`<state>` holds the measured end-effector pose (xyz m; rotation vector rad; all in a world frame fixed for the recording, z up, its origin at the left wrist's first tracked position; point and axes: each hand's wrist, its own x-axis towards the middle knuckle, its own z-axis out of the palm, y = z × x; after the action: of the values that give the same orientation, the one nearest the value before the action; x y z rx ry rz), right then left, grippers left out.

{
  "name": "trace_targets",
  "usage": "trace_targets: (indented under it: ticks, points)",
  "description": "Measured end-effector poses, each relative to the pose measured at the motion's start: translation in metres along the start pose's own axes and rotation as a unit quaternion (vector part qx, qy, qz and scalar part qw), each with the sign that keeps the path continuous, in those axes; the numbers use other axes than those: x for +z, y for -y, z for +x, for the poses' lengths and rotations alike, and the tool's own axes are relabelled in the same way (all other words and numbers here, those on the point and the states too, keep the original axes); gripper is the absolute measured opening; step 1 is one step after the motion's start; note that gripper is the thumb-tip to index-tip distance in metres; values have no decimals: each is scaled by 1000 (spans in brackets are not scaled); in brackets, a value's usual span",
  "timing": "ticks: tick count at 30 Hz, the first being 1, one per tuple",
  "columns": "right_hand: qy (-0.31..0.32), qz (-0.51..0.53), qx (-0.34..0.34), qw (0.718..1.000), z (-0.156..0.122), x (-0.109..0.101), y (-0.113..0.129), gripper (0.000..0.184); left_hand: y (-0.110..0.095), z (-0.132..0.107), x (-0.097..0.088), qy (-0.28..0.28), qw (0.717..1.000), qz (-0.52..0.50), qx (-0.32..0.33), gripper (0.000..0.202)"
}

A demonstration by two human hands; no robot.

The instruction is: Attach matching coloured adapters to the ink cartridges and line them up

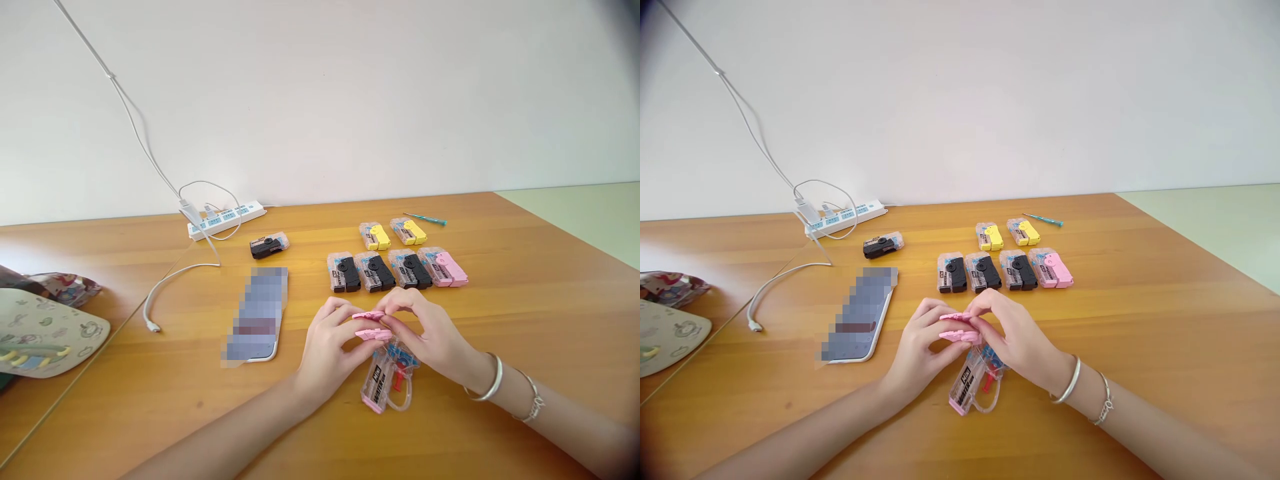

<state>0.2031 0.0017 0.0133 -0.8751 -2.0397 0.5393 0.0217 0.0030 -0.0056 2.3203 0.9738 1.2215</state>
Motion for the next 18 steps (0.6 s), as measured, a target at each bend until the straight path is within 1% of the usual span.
trace_targets:
  ticks: [2, 4, 6, 8, 10, 12, 15, 18]
  points:
    - [4, 7, 41, 999, 0, 0, 3, 12, -2, 1, -1, -13, 1000, 18, -9, 8]
    - [26, 5, 74, 997, 0, 1, 6, 26, -3, 2, -2, -17, 999, 29, -16, 8]
    - [45, 7, 89, 995, 0, 2, 8, 38, -3, 3, -2, -16, 999, 36, -18, 13]
    - [50, 26, 101, 993, 1, 3, 8, 36, -3, 2, -3, -7, 999, 36, -18, 18]
    - [28, 70, 127, 989, 3, 3, 8, 29, -3, 2, -4, 10, 999, 26, -26, 25]
    - [-15, 136, 168, 976, 5, 1, 6, 24, -4, 1, -6, 34, 998, 10, -44, 34]
    - [-80, 249, 217, 940, 8, -3, -1, 24, -6, 1, -7, 99, 994, -7, -54, 46]
    - [-121, 318, 255, 905, 12, -8, -11, 25, -8, 0, -6, 178, 983, 9, -41, 56]
